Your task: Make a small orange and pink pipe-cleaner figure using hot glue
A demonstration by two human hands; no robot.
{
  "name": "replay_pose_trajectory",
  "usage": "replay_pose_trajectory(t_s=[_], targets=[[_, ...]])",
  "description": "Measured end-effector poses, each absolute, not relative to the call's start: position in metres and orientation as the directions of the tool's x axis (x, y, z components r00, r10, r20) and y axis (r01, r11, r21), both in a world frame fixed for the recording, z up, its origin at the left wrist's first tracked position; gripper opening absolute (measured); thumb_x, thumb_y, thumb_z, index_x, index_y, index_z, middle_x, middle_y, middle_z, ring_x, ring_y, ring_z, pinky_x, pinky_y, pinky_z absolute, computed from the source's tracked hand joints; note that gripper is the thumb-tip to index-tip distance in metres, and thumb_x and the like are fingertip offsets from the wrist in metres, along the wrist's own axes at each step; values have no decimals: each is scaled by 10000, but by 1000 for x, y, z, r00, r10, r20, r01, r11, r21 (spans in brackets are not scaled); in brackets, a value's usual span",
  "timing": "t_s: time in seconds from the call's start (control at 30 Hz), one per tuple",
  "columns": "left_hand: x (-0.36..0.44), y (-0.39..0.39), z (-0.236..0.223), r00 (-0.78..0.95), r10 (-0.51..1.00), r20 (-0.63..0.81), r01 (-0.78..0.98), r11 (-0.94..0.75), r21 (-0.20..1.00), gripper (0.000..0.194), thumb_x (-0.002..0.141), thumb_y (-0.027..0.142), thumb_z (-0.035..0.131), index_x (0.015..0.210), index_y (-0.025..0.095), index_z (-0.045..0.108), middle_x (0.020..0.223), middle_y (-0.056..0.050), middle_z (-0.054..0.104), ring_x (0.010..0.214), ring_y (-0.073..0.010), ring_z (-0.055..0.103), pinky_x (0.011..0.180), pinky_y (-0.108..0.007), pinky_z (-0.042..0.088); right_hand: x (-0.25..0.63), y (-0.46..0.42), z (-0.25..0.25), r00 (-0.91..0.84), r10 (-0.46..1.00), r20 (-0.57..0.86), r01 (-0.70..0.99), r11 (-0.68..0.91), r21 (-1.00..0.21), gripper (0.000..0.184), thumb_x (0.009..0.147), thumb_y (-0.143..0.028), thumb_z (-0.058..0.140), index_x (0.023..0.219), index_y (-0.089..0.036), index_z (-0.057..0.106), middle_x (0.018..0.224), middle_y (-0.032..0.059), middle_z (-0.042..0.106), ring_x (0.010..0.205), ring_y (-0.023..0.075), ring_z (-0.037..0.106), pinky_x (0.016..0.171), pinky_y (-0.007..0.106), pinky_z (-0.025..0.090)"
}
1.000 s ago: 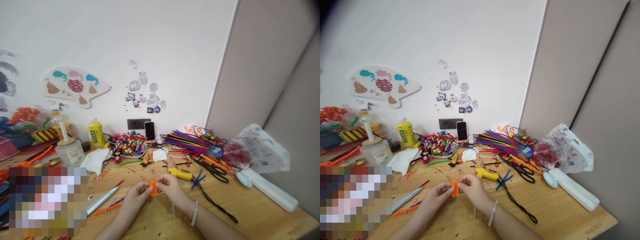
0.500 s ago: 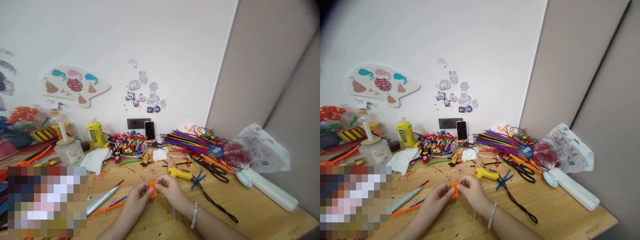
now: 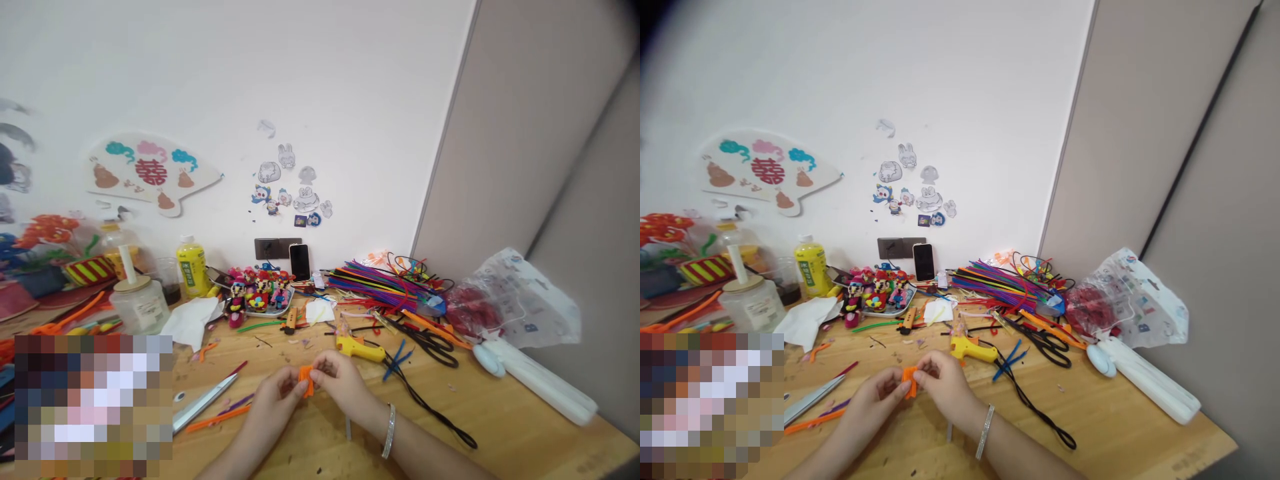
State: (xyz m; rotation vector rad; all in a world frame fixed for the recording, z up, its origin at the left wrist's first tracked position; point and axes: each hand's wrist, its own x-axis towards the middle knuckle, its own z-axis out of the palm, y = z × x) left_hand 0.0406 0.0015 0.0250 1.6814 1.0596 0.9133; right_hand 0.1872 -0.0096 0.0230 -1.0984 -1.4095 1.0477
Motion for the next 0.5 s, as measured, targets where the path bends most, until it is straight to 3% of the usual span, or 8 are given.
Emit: replay_pose_trajectory(t_s=[0.1, 0.2, 0.33, 0.5], targets=[[41, 1, 28, 341, 933, 112, 215, -194, 957, 288, 668, 450, 559, 603, 171, 535, 565, 32, 526, 567, -142, 501, 556, -236, 401, 189, -9, 25, -74, 971, 228, 136, 236, -962, 56, 703, -215, 568, 716, -167, 543, 666, -14, 557, 647, 130, 534, 605, 240, 425], [40, 4, 32, 278, 956, 92, 123, -130, 984, 275, 646, 438, 599, 670, 167, 560, 638, 10, 586, 638, -163, 551, 608, -251, 433, 195, -7, 27, -73, 947, 312, 321, 319, -892, 83, 759, -164, 495, 784, -173, 573, 757, 15, 593, 720, 146, 543, 659, 258, 428], [32, 12, 35, 184, 983, 29, -69, -16, 997, 309, 584, 412, 664, 743, 168, 563, 670, -7, 630, 673, -180, 592, 609, -268, 467, 204, -7, 29, -187, 895, 406, 680, 416, -604, 140, 763, -140, 522, 865, -186, 608, 852, 38, 616, 817, 167, 520, 741, 282, 396], [26, 17, 38, 114, 993, -15, -261, 44, 964, 303, 603, 335, 670, 804, 178, 506, 697, 0, 632, 657, -172, 627, 608, -283, 487, 204, -9, 26, -374, 844, 386, 802, 503, -323, 151, 769, -165, 555, 902, -197, 618, 863, 33, 621, 877, 180, 488, 752, 271, 379]])
